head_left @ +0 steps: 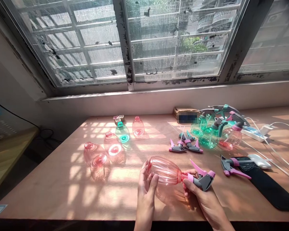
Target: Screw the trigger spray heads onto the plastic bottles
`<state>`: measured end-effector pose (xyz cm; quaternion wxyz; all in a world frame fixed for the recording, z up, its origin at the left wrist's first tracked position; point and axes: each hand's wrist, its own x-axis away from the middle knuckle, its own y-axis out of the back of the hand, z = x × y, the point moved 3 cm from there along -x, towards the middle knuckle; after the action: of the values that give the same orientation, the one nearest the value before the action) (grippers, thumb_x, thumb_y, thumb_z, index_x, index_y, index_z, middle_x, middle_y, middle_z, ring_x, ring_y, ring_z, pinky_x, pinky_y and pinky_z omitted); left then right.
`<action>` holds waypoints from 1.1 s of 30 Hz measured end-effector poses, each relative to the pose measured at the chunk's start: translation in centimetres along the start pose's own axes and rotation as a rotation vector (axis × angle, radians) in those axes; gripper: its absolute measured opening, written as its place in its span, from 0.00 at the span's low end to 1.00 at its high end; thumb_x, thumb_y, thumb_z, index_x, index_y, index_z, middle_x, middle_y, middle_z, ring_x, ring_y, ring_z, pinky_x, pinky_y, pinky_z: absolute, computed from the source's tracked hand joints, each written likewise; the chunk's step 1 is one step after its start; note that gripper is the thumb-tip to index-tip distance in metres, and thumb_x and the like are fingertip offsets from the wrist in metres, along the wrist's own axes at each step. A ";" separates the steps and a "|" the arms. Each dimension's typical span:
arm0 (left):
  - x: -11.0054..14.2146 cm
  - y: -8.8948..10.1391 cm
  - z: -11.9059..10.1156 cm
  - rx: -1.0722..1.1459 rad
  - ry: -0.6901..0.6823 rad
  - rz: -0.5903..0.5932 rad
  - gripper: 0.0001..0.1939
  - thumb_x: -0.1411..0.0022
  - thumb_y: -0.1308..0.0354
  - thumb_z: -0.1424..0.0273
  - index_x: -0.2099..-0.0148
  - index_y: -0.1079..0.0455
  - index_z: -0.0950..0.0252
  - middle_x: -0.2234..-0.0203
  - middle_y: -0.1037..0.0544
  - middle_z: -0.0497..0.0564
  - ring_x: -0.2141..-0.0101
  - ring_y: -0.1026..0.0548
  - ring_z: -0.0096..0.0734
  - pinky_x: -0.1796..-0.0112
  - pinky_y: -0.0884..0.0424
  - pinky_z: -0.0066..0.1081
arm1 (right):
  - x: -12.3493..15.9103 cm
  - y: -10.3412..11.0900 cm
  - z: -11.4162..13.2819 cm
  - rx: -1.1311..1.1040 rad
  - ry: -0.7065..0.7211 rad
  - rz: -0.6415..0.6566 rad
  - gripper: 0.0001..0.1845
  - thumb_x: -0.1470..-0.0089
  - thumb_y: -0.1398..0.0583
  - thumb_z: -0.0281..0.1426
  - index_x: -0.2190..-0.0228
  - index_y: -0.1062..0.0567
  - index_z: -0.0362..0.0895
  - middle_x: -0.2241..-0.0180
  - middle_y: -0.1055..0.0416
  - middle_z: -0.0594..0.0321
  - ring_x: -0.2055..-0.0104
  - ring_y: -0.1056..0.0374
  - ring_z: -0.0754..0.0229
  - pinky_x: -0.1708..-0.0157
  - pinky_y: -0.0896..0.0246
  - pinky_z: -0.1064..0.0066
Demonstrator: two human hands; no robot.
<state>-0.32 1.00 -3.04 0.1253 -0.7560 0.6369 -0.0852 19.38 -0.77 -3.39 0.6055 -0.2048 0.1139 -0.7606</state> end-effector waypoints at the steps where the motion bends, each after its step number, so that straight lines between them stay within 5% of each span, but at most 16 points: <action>1: 0.1 -0.1 -0.2 0.010 0.001 0.010 0.29 0.33 0.31 0.54 0.33 0.27 0.55 0.30 0.28 0.58 0.28 0.35 0.55 0.29 0.42 0.52 | 0.0 0.0 0.1 -0.001 0.000 -0.007 0.29 0.57 0.20 0.46 0.58 0.23 0.48 0.78 0.24 0.68 0.79 0.30 0.61 0.78 0.34 0.73; 8: 0.6 -0.6 -0.9 0.081 0.025 0.090 0.28 0.33 0.30 0.57 0.33 0.26 0.51 0.28 0.30 0.55 0.27 0.38 0.55 0.30 0.39 0.50 | 0.0 -0.1 0.0 -0.010 -0.011 0.031 0.29 0.54 0.21 0.46 0.59 0.26 0.48 0.79 0.26 0.69 0.80 0.33 0.62 0.87 0.41 0.78; 15: 0.2 -0.1 -0.3 0.088 -0.006 0.021 0.36 0.42 0.24 0.52 0.35 0.26 0.57 0.30 0.29 0.62 0.29 0.35 0.63 0.31 0.38 0.54 | -0.1 0.5 -0.4 0.068 0.027 0.003 0.29 0.57 0.19 0.43 0.57 0.21 0.47 0.77 0.22 0.68 0.74 0.30 0.62 0.68 0.33 0.72; 25: -0.1 0.2 0.9 0.086 0.012 0.070 0.39 0.41 0.23 0.61 0.31 0.31 0.52 0.27 0.32 0.60 0.29 0.35 0.60 0.30 0.41 0.56 | -0.1 -0.1 0.3 -0.016 -0.019 0.013 0.27 0.53 0.21 0.46 0.62 0.25 0.47 0.77 0.24 0.67 0.78 0.32 0.63 0.83 0.40 0.78; 33: 0.3 0.0 0.5 0.064 -0.011 0.037 0.39 0.44 0.22 0.57 0.33 0.30 0.54 0.27 0.33 0.60 0.29 0.36 0.59 0.28 0.46 0.55 | -0.2 0.1 -0.2 -0.051 -0.014 0.024 0.30 0.57 0.19 0.42 0.57 0.23 0.47 0.77 0.24 0.70 0.76 0.31 0.65 0.72 0.34 0.75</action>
<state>-0.16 0.77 -3.51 0.1543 -0.7402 0.6469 -0.0990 19.37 -0.64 -3.63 0.6101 -0.2238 0.1316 -0.7486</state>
